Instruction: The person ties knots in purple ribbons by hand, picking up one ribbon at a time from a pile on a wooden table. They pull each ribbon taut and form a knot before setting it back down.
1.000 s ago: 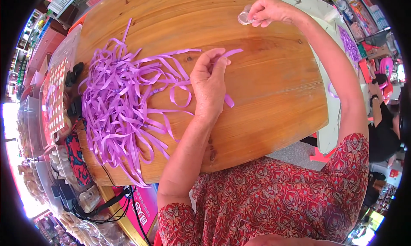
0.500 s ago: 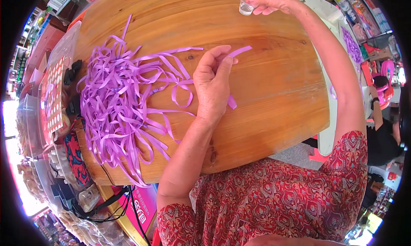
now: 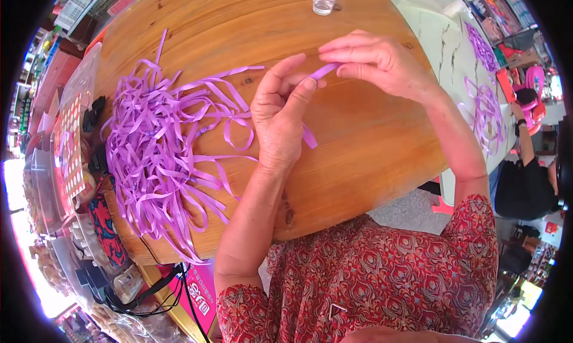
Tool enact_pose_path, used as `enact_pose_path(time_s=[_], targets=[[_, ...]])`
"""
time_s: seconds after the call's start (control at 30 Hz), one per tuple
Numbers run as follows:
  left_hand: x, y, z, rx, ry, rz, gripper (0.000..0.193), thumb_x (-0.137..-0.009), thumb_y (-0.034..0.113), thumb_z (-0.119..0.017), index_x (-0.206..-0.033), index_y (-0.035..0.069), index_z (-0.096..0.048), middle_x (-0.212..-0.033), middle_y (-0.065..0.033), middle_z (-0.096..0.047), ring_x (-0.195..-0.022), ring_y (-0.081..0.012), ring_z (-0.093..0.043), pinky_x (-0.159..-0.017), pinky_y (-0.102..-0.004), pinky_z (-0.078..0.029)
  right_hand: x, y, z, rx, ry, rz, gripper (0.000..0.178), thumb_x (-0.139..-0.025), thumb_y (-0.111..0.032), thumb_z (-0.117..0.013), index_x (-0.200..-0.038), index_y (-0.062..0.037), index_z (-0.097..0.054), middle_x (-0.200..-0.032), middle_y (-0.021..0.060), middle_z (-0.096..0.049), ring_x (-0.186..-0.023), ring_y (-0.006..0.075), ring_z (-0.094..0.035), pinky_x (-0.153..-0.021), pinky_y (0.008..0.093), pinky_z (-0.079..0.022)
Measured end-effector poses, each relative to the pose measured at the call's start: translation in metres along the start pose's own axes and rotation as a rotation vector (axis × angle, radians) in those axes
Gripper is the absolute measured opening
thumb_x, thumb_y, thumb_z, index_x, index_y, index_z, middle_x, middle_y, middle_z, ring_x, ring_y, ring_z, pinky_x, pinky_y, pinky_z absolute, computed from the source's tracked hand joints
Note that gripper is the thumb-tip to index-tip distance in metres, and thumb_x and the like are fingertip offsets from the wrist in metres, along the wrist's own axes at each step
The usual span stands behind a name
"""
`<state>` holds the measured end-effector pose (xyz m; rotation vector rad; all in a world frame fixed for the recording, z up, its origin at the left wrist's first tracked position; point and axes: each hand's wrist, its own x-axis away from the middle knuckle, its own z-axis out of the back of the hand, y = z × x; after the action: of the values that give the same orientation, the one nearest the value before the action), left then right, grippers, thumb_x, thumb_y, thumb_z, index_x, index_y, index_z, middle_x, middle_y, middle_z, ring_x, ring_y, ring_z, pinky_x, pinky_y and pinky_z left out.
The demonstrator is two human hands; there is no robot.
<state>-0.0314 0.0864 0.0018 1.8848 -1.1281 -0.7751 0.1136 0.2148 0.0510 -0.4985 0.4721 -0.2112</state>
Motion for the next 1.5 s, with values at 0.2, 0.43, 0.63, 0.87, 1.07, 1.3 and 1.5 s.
enact_pose_path(time_s=[0.2, 0.43, 0.63, 0.87, 1.07, 1.3, 1.5], targets=[[0.004, -0.002, -0.003, -0.025, -0.054, -0.013, 0.026, -0.085, 0.001, -0.059, -0.111, 0.005, -0.058, -0.08, -0.003, -0.065, -0.053, 0.0011, -0.038, -0.045, -0.014, -0.025, 0.023, -0.018, 0.002, -0.078, 0.067, -0.197, 0.017, -0.082, -0.006, -0.062, -0.098, -0.0024, -0.067, -0.085, 0.0061, -0.063, -0.078, 0.0164, -0.06, -0.068, 0.026, -0.048], [0.003, -0.003, -0.001, -0.052, -0.075, -0.063, 0.021, -0.085, -0.004, -0.057, -0.105, -0.001, -0.057, -0.089, -0.0066, -0.064, -0.085, -0.0113, -0.061, -0.078, -0.0226, -0.046, 0.04, -0.02, -0.004, -0.127, 0.107, -0.224, 0.015, -0.081, -0.006, -0.064, -0.096, -0.0028, -0.067, -0.082, 0.0061, -0.062, -0.076, 0.0156, -0.061, -0.066, 0.0257, -0.048], [0.002, -0.003, 0.002, -0.133, -0.062, -0.134, 0.019, -0.084, -0.005, -0.057, -0.102, -0.001, -0.059, -0.086, -0.0046, -0.064, -0.081, -0.01, -0.061, -0.076, -0.0211, -0.046, 0.04, -0.02, -0.012, 0.034, 0.06, -0.08, 0.018, -0.079, -0.005, -0.065, -0.097, -0.0046, -0.066, -0.078, 0.006, -0.06, -0.072, 0.0172, -0.059, -0.064, 0.0282, -0.047], [0.003, -0.001, 0.0, -0.256, -0.005, -0.194, 0.016, -0.082, -0.006, -0.06, -0.096, 0.001, -0.062, -0.083, -0.002, -0.063, -0.077, -0.0067, -0.058, -0.07, -0.0183, -0.046, 0.034, -0.023, -0.014, -0.004, 0.075, -0.141, 0.007, -0.078, -0.003, -0.064, -0.086, -0.0014, -0.063, -0.075, 0.0041, -0.058, -0.072, 0.016, -0.055, -0.065, 0.0294, -0.044], [0.005, 0.0, -0.001, -0.345, 0.024, -0.028, 0.014, -0.081, -0.004, -0.062, -0.094, 0.001, -0.063, -0.084, -0.0016, -0.062, -0.08, -0.0085, -0.057, -0.072, -0.019, -0.045, 0.039, -0.025, -0.012, -0.724, 0.045, -0.442, 0.005, -0.085, -0.005, -0.058, -0.086, -0.0019, -0.061, -0.076, 0.0023, -0.059, -0.073, 0.0114, -0.054, -0.063, 0.0263, -0.043], [0.008, -0.003, -0.009, -0.167, -0.022, 0.131, 0.008, -0.082, 0.003, -0.064, -0.09, 0.003, -0.063, -0.078, 0.0016, -0.059, -0.064, -0.0032, -0.047, -0.054, -0.0166, -0.035, 0.049, -0.012, -0.027, -1.497, 0.152, -0.39, 0.02, -0.085, -0.005, -0.059, -0.104, -0.0002, -0.064, -0.085, 0.0063, -0.061, -0.075, 0.011, -0.053, -0.068, 0.0251, -0.043], [0.009, -0.012, -0.005, 0.064, 0.03, 0.143, 0.005, -0.083, 0.004, -0.064, -0.087, 0.004, -0.062, -0.075, 0.0039, -0.058, -0.059, -0.0008, -0.046, -0.049, -0.016, -0.036, 0.045, -0.017, -0.039, -1.193, 0.239, -0.329, 0.023, -0.085, -0.001, -0.058, -0.107, 0.0004, -0.063, -0.092, 0.0068, -0.062, -0.079, 0.0128, -0.053, -0.073, 0.0248, -0.043]])
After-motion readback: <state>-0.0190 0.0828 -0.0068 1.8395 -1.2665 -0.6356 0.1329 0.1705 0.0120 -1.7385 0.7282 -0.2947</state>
